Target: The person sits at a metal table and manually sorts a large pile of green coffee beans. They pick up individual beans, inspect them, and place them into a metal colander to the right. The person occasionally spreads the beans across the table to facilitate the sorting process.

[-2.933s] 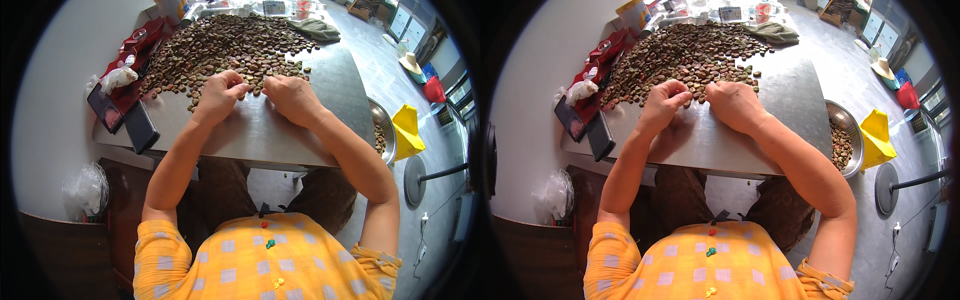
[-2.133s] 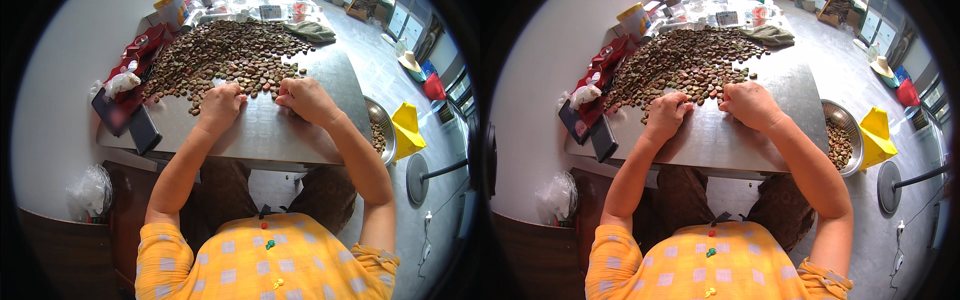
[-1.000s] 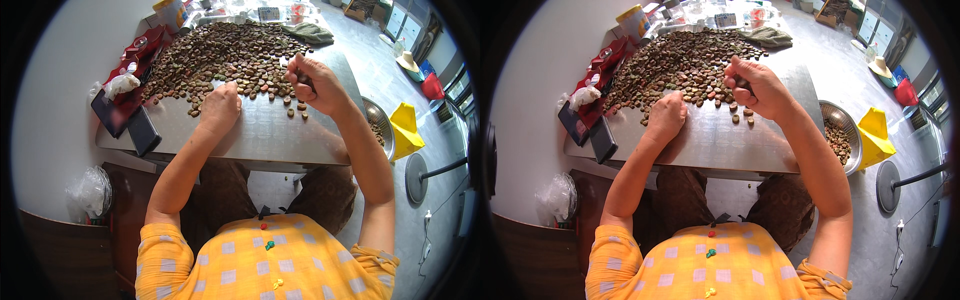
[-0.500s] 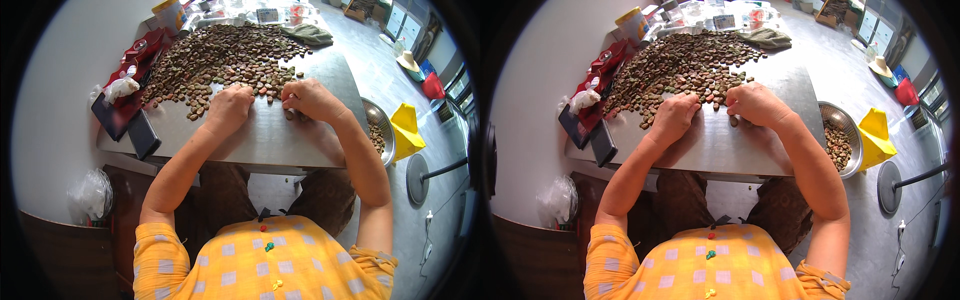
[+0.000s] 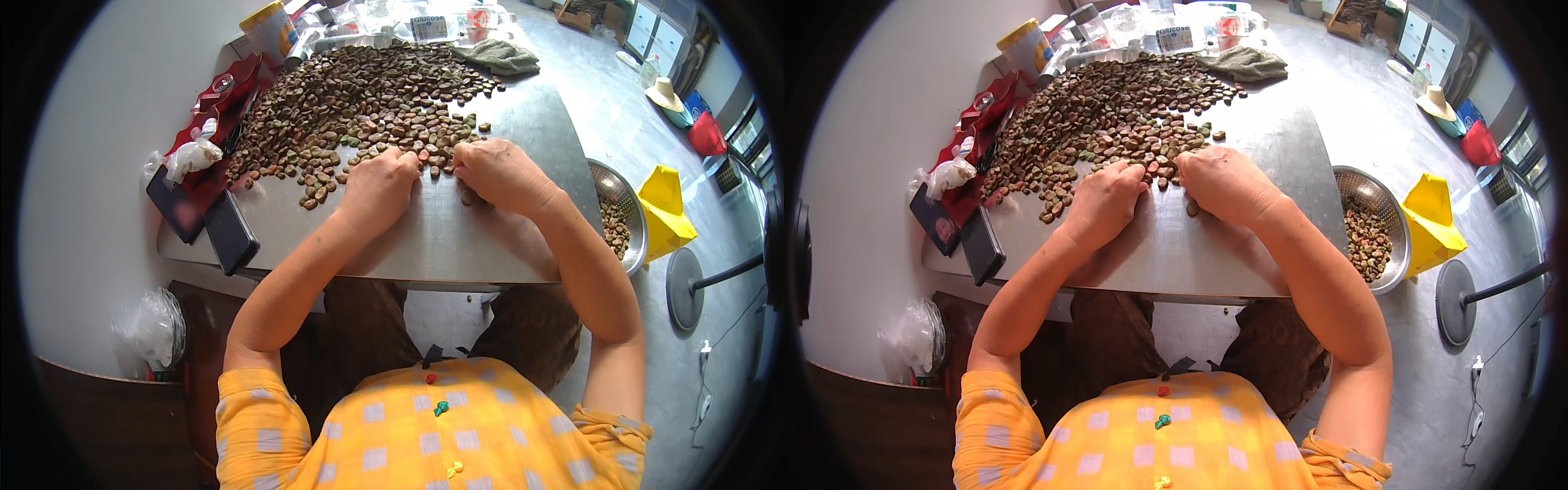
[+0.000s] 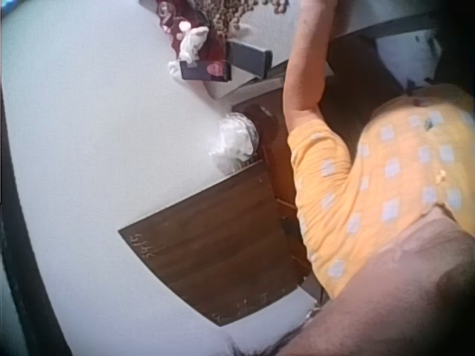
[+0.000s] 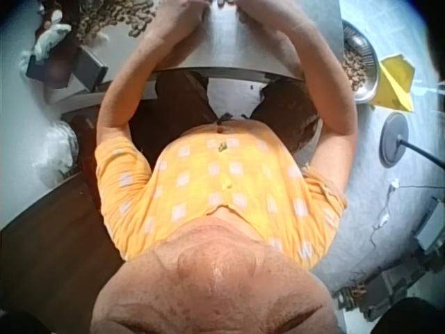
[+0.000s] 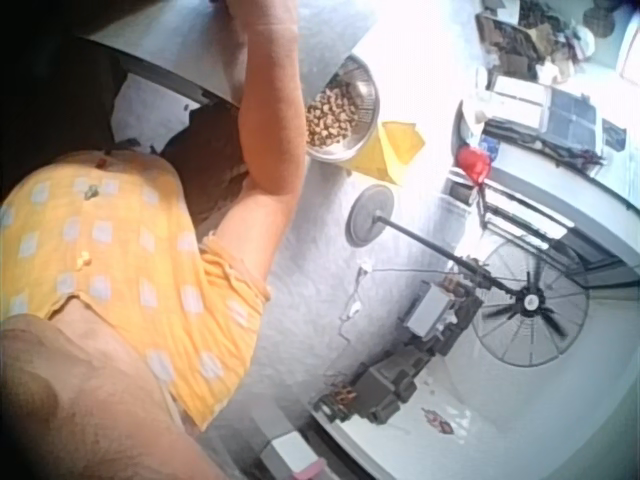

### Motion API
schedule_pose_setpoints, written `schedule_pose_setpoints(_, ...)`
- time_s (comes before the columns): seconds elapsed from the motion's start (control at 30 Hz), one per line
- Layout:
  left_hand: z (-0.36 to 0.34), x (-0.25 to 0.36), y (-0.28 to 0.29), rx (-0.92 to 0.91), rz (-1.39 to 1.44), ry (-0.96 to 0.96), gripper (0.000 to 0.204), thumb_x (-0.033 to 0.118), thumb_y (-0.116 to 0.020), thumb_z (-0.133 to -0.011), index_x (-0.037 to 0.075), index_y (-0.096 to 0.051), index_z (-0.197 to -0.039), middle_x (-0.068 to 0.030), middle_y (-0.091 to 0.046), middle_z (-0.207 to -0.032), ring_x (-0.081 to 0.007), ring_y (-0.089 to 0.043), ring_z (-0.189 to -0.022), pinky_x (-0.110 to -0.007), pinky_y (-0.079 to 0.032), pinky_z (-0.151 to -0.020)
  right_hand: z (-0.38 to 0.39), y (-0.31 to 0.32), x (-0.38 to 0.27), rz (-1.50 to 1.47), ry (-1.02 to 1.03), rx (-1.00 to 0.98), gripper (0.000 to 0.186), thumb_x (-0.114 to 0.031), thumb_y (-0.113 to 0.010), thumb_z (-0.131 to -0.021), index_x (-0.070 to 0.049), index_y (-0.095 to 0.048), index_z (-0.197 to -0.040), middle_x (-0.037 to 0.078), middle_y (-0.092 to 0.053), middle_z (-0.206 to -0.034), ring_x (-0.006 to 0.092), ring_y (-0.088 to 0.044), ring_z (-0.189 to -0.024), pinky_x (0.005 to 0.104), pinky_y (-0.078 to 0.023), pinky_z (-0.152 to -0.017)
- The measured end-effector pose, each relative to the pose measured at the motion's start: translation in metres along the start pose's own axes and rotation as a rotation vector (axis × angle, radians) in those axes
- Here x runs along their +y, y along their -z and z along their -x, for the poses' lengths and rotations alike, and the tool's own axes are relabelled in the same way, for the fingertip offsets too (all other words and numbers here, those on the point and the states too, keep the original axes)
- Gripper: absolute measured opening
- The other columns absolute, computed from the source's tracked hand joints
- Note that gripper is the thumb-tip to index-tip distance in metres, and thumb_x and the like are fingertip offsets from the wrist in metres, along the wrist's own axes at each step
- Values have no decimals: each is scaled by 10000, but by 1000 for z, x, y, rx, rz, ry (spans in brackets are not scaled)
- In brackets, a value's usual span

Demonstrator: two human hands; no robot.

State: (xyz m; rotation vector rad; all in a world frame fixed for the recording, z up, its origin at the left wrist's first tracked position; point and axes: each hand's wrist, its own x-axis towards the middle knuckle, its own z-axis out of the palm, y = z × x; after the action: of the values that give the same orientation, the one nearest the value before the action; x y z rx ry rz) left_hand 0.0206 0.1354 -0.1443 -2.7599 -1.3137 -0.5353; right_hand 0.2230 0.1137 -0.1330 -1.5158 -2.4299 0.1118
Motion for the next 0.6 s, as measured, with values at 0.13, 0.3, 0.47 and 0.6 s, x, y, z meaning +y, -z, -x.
schedule_pose_setpoints(0.13,-1,3,-5,65,-3,-45,143,140,-540,-854,49,-603,-944,-138,-594,-842,-328,-612,-772,-432,-500,-684,1,3,-5,54,0,37,110,-88,-574,-787,9,-573,-841,171,-649,-816,291,-652,-819,378,-516,-742)
schedule_pose_setpoints(0.3,-2,1,-11,63,-41,-63,171,131,-532,-860,36,-605,-982,-147,-601,-858,-314,-619,-778,-415,-505,-675,1,-4,0,60,14,80,142,-136,-477,-893,-14,-508,-827,148,-618,-797,299,-631,-787,388,-500,-709)
schedule_pose_setpoints(0.47,-2,1,-11,92,-56,-91,152,131,-506,-875,23,-591,-939,-148,-597,-849,-317,-623,-754,-409,-509,-652,0,-7,0,108,-37,98,131,-130,-476,-893,-15,-503,-835,146,-618,-800,297,-633,-799,388,-505,-717)
schedule_pose_setpoints(0.6,-3,3,-9,50,-94,-85,152,121,-479,-883,18,-585,-917,-152,-596,-838,-321,-626,-743,-406,-513,-645,-1,-10,-1,138,-53,112,110,-116,-471,-889,-16,-501,-855,145,-620,-800,291,-637,-807,383,-512,-723)
